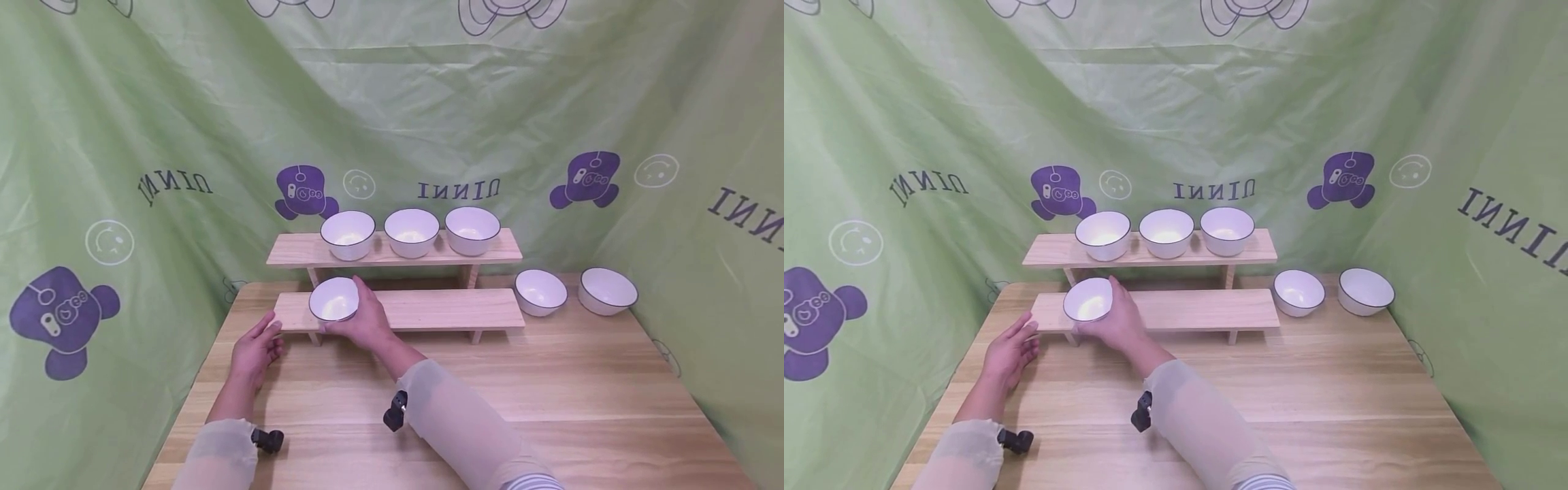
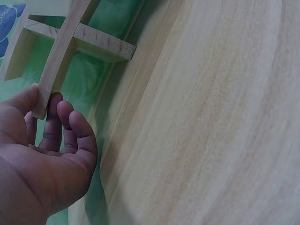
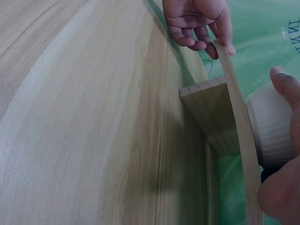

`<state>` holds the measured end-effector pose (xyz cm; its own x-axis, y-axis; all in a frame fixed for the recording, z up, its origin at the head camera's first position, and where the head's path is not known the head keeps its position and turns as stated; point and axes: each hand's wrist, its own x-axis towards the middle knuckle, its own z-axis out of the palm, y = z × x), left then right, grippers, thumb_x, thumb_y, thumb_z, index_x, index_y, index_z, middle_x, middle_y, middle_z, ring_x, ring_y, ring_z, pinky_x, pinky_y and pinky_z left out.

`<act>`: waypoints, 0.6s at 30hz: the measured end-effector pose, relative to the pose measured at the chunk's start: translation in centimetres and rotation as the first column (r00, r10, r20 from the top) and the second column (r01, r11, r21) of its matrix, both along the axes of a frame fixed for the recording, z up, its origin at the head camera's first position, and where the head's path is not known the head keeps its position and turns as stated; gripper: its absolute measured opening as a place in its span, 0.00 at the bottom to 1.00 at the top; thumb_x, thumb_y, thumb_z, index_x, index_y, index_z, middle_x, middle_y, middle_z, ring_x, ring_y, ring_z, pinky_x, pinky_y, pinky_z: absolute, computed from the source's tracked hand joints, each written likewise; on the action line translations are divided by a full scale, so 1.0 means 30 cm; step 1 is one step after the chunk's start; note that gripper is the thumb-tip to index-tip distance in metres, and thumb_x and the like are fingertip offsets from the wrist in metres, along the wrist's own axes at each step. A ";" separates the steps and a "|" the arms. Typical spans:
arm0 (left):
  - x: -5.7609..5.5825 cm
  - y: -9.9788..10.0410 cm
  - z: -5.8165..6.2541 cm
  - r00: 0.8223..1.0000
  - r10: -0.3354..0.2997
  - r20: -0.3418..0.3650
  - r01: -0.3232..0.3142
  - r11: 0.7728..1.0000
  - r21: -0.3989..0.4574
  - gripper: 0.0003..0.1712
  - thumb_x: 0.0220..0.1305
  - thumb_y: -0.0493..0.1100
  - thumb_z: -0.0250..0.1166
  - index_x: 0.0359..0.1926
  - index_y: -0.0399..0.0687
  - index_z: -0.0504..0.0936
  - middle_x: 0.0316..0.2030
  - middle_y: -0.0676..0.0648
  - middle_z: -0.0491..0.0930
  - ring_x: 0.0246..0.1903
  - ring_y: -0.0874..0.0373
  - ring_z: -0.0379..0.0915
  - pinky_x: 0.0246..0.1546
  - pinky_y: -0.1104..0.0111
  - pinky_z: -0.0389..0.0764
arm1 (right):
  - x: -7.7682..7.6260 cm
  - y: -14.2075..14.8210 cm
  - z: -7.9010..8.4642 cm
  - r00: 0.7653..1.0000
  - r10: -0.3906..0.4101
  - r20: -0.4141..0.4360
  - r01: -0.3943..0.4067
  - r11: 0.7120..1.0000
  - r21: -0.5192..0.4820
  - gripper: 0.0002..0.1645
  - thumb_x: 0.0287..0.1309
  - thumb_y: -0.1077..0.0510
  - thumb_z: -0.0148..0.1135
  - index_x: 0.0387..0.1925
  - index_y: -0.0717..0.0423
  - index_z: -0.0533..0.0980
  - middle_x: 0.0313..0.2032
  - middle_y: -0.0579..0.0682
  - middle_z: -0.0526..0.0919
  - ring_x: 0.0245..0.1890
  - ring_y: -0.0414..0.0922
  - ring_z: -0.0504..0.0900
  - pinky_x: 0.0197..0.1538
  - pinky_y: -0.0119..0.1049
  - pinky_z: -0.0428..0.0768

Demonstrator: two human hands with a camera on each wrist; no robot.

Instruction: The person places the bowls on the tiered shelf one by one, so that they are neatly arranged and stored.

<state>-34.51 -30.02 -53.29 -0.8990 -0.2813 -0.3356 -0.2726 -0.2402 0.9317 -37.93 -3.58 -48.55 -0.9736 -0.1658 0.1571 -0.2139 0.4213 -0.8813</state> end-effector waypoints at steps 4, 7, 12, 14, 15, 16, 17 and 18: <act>0.002 0.002 0.002 1.000 0.003 -0.001 -0.003 1.000 0.014 0.41 0.64 0.51 0.75 0.76 0.59 0.70 0.40 0.59 0.82 0.37 0.61 0.79 0.40 0.71 0.85 | 0.002 0.008 0.004 1.000 0.014 0.015 -0.014 1.000 0.020 0.81 0.31 0.43 0.91 0.82 0.50 0.51 0.72 0.59 0.67 0.71 0.56 0.69 0.74 0.51 0.68; 0.005 0.001 0.004 1.000 0.006 0.001 -0.006 1.000 0.015 0.41 0.65 0.51 0.75 0.76 0.59 0.70 0.40 0.59 0.82 0.37 0.60 0.79 0.41 0.70 0.85 | 0.006 0.017 0.012 0.999 0.021 0.031 -0.022 0.999 0.047 0.83 0.30 0.42 0.91 0.83 0.50 0.49 0.74 0.59 0.65 0.73 0.57 0.67 0.75 0.52 0.66; 0.009 -0.003 0.005 1.000 0.000 0.016 -0.001 1.000 0.016 0.40 0.65 0.51 0.74 0.76 0.60 0.70 0.41 0.59 0.81 0.39 0.60 0.79 0.44 0.70 0.85 | 0.014 0.035 0.021 0.999 0.033 0.041 -0.036 0.997 0.067 0.84 0.30 0.41 0.91 0.83 0.51 0.48 0.76 0.59 0.62 0.74 0.57 0.64 0.76 0.51 0.65; 0.009 -0.003 0.007 1.000 -0.003 0.016 0.003 1.000 0.020 0.40 0.66 0.51 0.74 0.76 0.61 0.70 0.42 0.59 0.81 0.40 0.60 0.79 0.45 0.70 0.85 | 0.018 0.044 0.026 0.999 0.040 0.037 -0.042 0.997 0.065 0.84 0.30 0.41 0.92 0.83 0.52 0.48 0.76 0.59 0.62 0.75 0.57 0.64 0.76 0.51 0.64; 0.009 -0.003 0.008 1.000 -0.006 0.015 0.006 1.000 0.022 0.40 0.66 0.51 0.74 0.76 0.61 0.69 0.42 0.59 0.82 0.40 0.60 0.79 0.45 0.70 0.85 | 0.020 0.049 0.028 0.999 0.042 0.032 -0.044 0.997 0.063 0.84 0.31 0.41 0.92 0.83 0.52 0.48 0.76 0.59 0.62 0.75 0.57 0.63 0.76 0.51 0.64; 0.008 -0.002 0.009 1.000 -0.008 0.013 0.008 1.000 0.022 0.40 0.66 0.51 0.74 0.76 0.61 0.69 0.41 0.59 0.82 0.40 0.60 0.79 0.45 0.70 0.85 | 0.022 0.054 0.031 0.999 0.045 0.026 -0.047 0.997 0.064 0.83 0.31 0.42 0.92 0.83 0.53 0.48 0.77 0.59 0.62 0.75 0.57 0.63 0.76 0.51 0.64; 0.008 -0.002 0.010 1.000 -0.009 0.012 0.008 1.000 0.021 0.40 0.66 0.51 0.74 0.76 0.61 0.69 0.41 0.59 0.82 0.40 0.60 0.79 0.45 0.70 0.85 | 0.023 0.058 0.033 0.999 0.048 0.020 -0.049 0.997 0.062 0.83 0.31 0.42 0.91 0.83 0.53 0.49 0.77 0.59 0.62 0.75 0.57 0.63 0.76 0.51 0.64; 0.008 -0.001 0.010 1.000 -0.009 0.011 0.009 1.000 0.019 0.40 0.66 0.51 0.74 0.76 0.61 0.69 0.41 0.59 0.82 0.40 0.60 0.79 0.44 0.70 0.85 | 0.025 0.063 0.034 0.999 0.049 0.013 -0.050 0.997 0.058 0.83 0.31 0.43 0.91 0.83 0.53 0.49 0.77 0.60 0.62 0.75 0.57 0.63 0.76 0.51 0.63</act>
